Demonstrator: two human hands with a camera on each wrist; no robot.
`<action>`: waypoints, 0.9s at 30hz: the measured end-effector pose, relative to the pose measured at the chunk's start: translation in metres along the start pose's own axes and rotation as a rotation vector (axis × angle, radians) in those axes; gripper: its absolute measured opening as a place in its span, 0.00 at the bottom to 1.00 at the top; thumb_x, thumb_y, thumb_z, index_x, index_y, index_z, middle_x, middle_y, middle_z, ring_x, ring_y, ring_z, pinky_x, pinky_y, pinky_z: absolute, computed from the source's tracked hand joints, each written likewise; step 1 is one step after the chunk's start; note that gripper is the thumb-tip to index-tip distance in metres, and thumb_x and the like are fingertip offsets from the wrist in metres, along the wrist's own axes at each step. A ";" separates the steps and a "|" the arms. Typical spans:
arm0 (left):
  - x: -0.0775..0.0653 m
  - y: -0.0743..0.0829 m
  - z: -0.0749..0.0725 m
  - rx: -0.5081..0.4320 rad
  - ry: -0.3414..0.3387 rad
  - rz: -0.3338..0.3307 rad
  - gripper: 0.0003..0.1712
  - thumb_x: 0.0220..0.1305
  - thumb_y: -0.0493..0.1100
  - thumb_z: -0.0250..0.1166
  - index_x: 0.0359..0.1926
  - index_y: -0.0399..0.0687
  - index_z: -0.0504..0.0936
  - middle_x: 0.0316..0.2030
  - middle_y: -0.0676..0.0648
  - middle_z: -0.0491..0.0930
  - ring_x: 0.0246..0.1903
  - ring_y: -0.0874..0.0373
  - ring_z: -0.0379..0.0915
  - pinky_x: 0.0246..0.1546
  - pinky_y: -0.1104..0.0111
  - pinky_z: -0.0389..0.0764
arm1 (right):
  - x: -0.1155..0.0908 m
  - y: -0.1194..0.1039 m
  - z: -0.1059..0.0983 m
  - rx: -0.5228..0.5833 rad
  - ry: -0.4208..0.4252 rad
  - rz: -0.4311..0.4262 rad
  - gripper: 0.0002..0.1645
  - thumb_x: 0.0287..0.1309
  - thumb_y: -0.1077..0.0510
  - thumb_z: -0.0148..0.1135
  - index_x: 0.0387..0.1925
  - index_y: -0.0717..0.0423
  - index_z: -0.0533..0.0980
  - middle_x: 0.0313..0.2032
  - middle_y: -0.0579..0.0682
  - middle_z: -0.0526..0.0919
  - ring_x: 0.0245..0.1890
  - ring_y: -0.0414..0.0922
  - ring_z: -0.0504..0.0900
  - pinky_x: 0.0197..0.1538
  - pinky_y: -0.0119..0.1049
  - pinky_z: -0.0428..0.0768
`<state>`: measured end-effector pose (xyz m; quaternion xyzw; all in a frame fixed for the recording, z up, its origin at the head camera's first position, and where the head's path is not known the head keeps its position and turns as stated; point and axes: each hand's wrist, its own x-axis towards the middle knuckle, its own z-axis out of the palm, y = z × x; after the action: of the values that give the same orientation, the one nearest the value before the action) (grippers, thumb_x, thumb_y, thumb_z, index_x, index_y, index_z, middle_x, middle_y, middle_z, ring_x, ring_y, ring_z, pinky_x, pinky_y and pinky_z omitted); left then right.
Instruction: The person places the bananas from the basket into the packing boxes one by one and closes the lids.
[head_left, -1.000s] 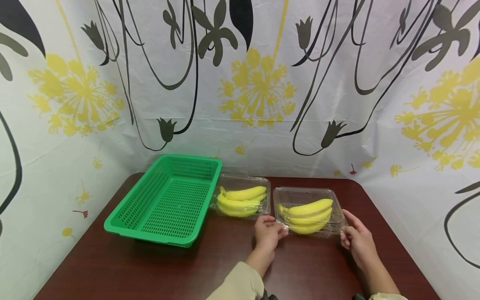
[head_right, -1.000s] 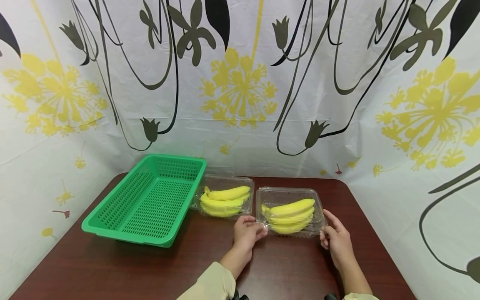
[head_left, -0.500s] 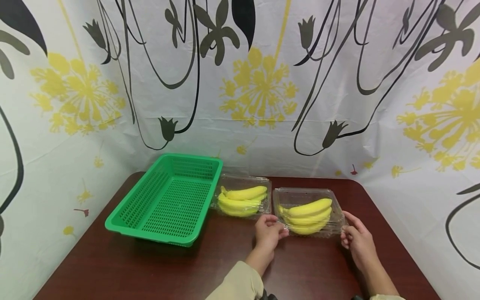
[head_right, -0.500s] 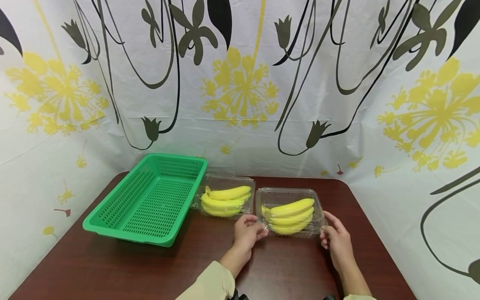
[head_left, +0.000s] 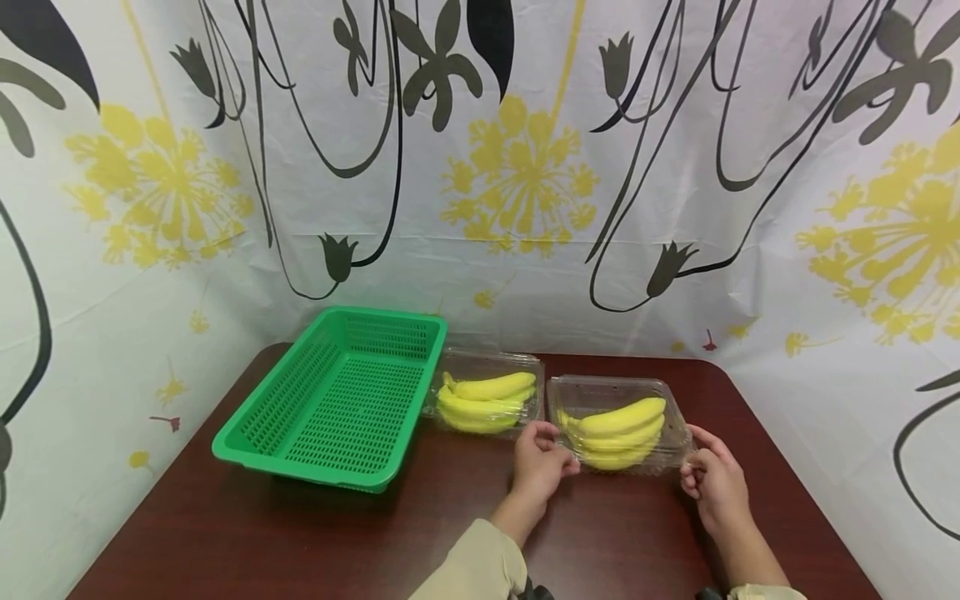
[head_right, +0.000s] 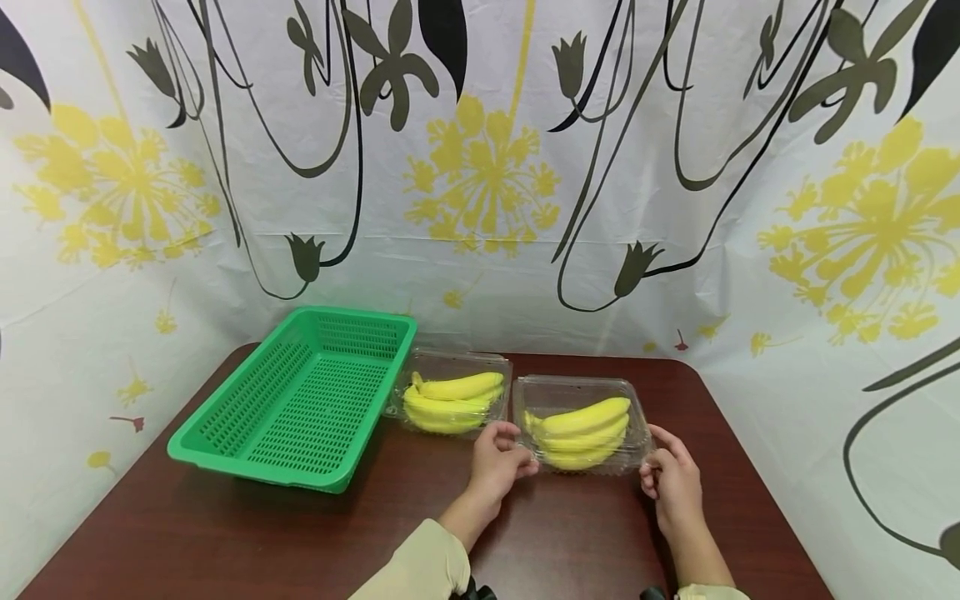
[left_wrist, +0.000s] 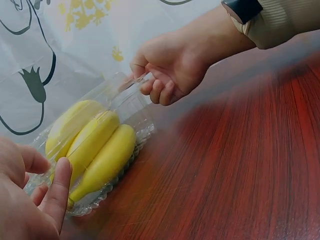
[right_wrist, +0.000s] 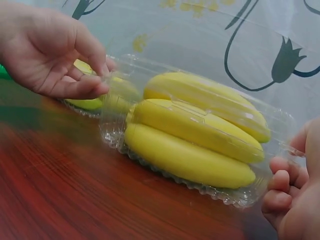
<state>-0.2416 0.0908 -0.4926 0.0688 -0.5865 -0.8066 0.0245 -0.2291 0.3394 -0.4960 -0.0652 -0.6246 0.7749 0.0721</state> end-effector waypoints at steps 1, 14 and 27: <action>0.000 0.000 0.000 0.012 0.002 -0.001 0.25 0.38 0.17 0.57 0.40 0.37 0.75 0.23 0.46 0.68 0.15 0.56 0.76 0.21 0.63 0.83 | 0.000 0.000 0.000 0.009 0.004 0.000 0.23 0.67 0.70 0.38 0.57 0.48 0.67 0.19 0.44 0.73 0.15 0.37 0.68 0.18 0.31 0.61; 0.001 0.001 0.003 0.046 0.048 0.003 0.26 0.39 0.16 0.56 0.42 0.36 0.76 0.22 0.47 0.66 0.14 0.57 0.76 0.20 0.64 0.82 | 0.001 -0.005 0.009 -0.041 0.093 0.042 0.23 0.65 0.70 0.39 0.55 0.47 0.70 0.18 0.43 0.71 0.13 0.34 0.67 0.15 0.30 0.57; -0.003 0.002 -0.001 -0.049 0.019 0.014 0.19 0.47 0.17 0.61 0.42 0.30 0.75 0.25 0.44 0.71 0.19 0.54 0.79 0.24 0.63 0.83 | -0.001 0.002 0.008 -0.167 0.153 0.008 0.19 0.70 0.64 0.47 0.60 0.51 0.68 0.22 0.44 0.75 0.17 0.35 0.69 0.18 0.28 0.67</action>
<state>-0.2389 0.0895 -0.4913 0.0719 -0.5669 -0.8198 0.0372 -0.2292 0.3311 -0.4959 -0.1327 -0.6795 0.7130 0.1108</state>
